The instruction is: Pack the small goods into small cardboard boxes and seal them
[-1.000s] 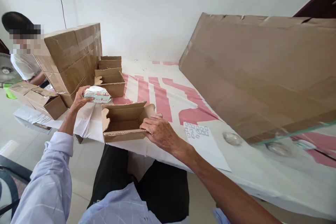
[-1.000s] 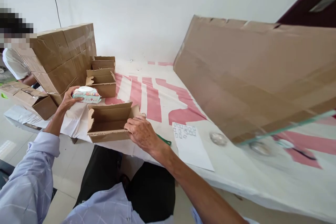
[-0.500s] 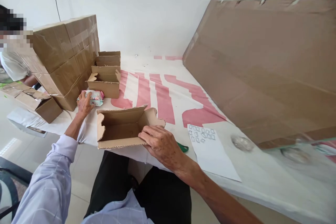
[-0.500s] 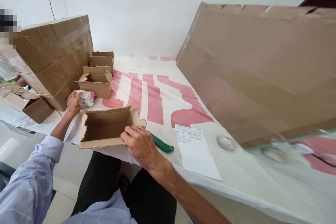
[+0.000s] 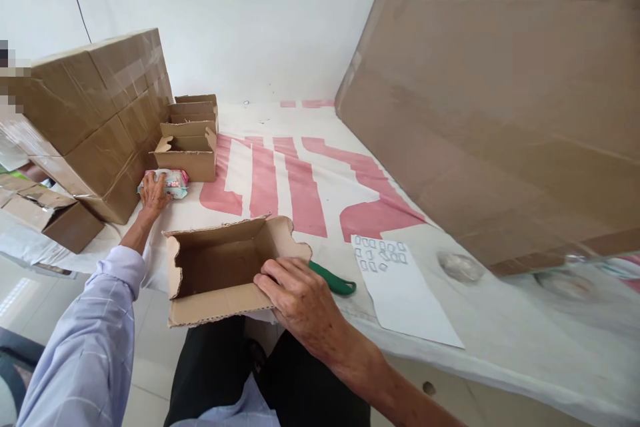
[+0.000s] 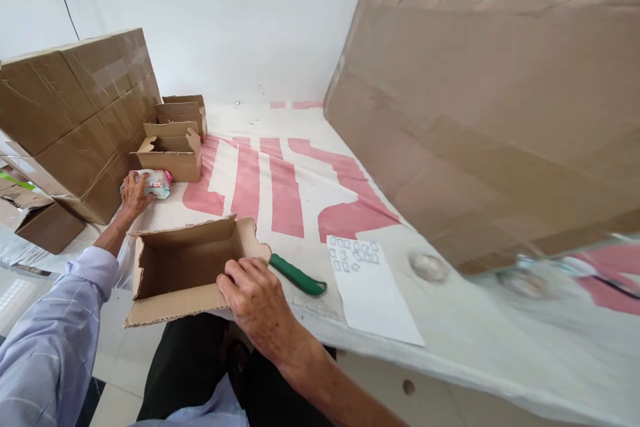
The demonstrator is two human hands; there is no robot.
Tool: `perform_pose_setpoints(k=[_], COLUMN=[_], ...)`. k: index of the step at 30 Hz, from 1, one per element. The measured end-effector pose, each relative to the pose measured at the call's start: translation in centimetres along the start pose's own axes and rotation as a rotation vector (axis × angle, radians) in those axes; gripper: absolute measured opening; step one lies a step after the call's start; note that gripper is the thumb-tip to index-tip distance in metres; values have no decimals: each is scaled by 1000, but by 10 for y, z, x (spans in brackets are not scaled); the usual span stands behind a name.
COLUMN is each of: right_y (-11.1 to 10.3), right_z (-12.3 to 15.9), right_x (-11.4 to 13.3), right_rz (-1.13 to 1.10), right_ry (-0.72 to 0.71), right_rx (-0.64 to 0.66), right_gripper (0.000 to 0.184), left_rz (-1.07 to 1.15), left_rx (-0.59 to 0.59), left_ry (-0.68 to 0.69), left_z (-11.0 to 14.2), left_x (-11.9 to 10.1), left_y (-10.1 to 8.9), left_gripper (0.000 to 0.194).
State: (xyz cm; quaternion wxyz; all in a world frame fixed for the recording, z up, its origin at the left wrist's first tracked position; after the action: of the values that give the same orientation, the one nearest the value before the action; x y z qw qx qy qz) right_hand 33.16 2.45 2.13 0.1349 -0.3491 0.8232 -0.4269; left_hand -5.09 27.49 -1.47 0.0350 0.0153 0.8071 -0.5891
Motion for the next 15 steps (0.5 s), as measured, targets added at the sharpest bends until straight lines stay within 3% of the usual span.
perform_pose_setpoints(k=[15], right_y=[2], right_z=[8], right_x=[7], right_rz=[-29], right_ry=[60], right_rx=[-71], right_gripper=[31], left_rz=[31], left_rx=[-2], left_ry=[12], left_z=[-39], left_x=[-1], left_y=[10], left_gripper=[71])
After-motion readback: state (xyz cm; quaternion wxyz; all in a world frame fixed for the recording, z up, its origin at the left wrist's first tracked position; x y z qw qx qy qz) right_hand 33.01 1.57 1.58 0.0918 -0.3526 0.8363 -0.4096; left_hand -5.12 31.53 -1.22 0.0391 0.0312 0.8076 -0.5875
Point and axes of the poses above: each hand's wrist, its own z-axis away from the middle knuckle, its own y-axis out of the palm, x = y × z, the point moved 1 cm from there along -z, towards the middle knuckle, and after that the axes turned 2 degrees about y, right-handed, at the moved point
